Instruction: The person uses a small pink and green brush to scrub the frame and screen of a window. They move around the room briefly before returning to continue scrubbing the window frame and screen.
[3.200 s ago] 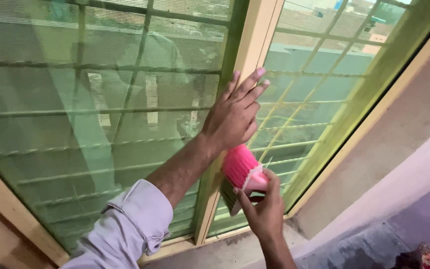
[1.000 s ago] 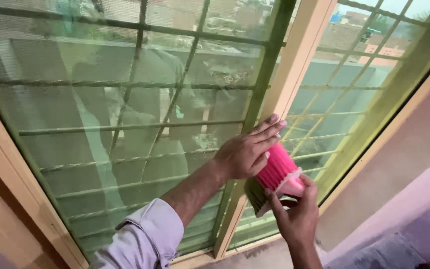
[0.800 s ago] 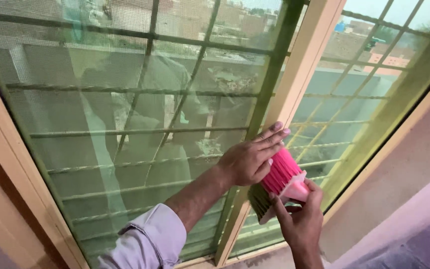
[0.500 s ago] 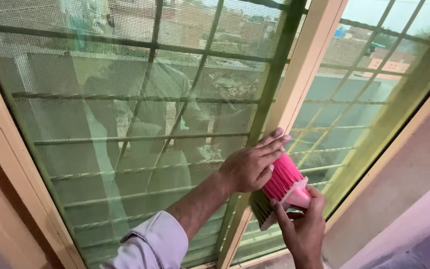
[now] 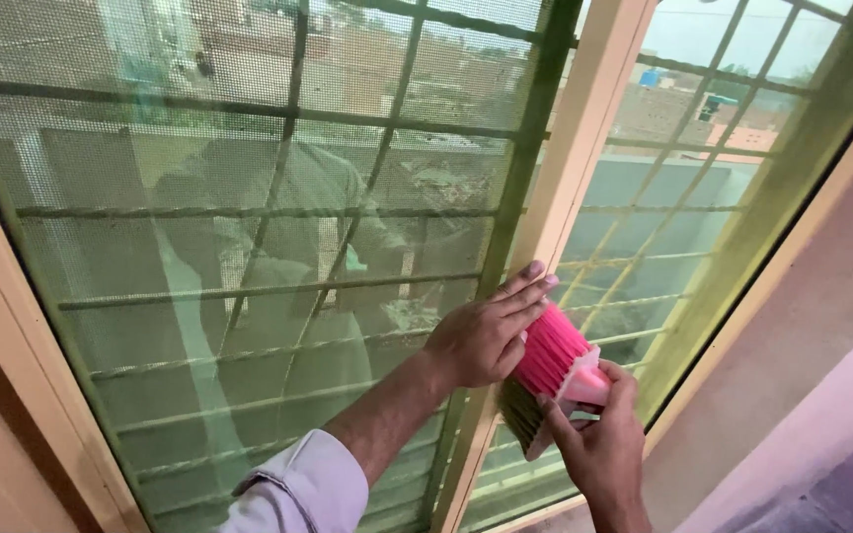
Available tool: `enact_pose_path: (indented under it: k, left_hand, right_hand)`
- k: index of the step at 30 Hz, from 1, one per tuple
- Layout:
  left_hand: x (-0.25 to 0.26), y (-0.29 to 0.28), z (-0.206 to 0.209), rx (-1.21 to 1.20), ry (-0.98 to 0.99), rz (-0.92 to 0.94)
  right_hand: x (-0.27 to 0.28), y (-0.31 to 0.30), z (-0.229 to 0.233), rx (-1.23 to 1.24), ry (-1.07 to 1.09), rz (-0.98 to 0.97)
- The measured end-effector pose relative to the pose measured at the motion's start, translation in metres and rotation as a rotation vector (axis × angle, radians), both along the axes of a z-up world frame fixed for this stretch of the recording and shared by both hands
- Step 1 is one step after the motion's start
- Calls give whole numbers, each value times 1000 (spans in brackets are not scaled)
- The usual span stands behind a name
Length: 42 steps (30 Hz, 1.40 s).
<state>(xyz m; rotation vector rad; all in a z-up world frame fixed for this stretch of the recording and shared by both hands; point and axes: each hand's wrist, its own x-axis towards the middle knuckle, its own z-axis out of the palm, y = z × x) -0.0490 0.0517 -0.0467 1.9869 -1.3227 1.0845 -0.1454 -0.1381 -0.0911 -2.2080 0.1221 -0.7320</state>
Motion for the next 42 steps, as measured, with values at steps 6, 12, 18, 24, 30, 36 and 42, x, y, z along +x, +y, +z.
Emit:
enact_pose_path:
  k: [6, 12, 18, 24, 30, 36, 42]
  left_hand:
    - [-7, 1, 4, -7, -2, 9]
    - [-7, 1, 5, 9, -11, 5]
    - [-11, 3, 7, 2, -4, -12]
    - [-6, 2, 4, 7, -103, 25]
    - [-1, -2, 13, -26, -165, 185]
    - [8, -3, 10, -9, -155, 217]
    - [16, -1, 10, -55, -172, 145]
  right_hand:
    - [-1, -1, 7, 13, 19, -40]
    - [-2, 1, 12, 24, -98, 16]
    - [4, 1, -6, -3, -70, 38]
    - [0, 2, -13, -6, -5, 31]
    - [-2, -3, -15, -30, 59, 0]
    - [-13, 4, 16, 41, -89, 25]
    - [0, 4, 13, -37, -119, 31]
